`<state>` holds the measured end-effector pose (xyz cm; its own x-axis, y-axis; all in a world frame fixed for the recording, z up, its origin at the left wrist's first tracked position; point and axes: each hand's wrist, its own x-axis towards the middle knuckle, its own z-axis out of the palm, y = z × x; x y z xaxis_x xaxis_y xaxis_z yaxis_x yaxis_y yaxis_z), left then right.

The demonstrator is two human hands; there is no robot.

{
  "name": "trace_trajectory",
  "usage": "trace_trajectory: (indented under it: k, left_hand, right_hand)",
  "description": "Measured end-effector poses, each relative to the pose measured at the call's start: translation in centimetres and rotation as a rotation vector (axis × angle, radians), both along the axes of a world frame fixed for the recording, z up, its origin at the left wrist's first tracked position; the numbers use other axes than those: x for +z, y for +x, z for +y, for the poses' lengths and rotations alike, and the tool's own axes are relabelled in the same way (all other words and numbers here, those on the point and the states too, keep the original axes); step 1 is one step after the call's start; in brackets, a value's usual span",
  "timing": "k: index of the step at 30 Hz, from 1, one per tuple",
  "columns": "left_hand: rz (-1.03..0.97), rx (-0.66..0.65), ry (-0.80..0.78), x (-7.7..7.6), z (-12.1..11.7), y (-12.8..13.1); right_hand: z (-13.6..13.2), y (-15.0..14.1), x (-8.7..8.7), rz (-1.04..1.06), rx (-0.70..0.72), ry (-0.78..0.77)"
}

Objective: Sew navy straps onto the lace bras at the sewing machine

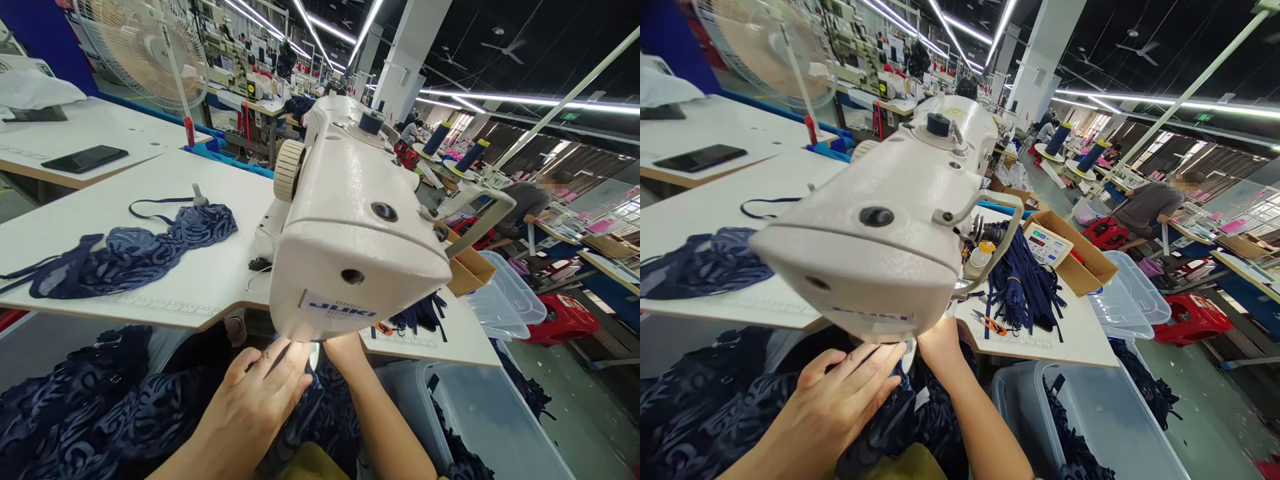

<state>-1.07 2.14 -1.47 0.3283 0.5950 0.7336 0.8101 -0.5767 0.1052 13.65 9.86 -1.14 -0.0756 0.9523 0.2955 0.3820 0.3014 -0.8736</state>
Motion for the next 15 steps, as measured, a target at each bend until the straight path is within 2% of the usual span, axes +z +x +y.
trace_trajectory:
  k: [11, 15]
  left_hand:
    - [-0.02, 0.016, 0.019, 0.06, 0.14, 0.21]
    - [0.007, 0.005, -0.034, 0.45, 0.02, 0.2]
  right_hand:
    - [0.47, -0.06, -0.6, -0.118, 0.01, 0.005]
    - [0.77, 0.25, -0.49, -0.169, 0.031, 0.028]
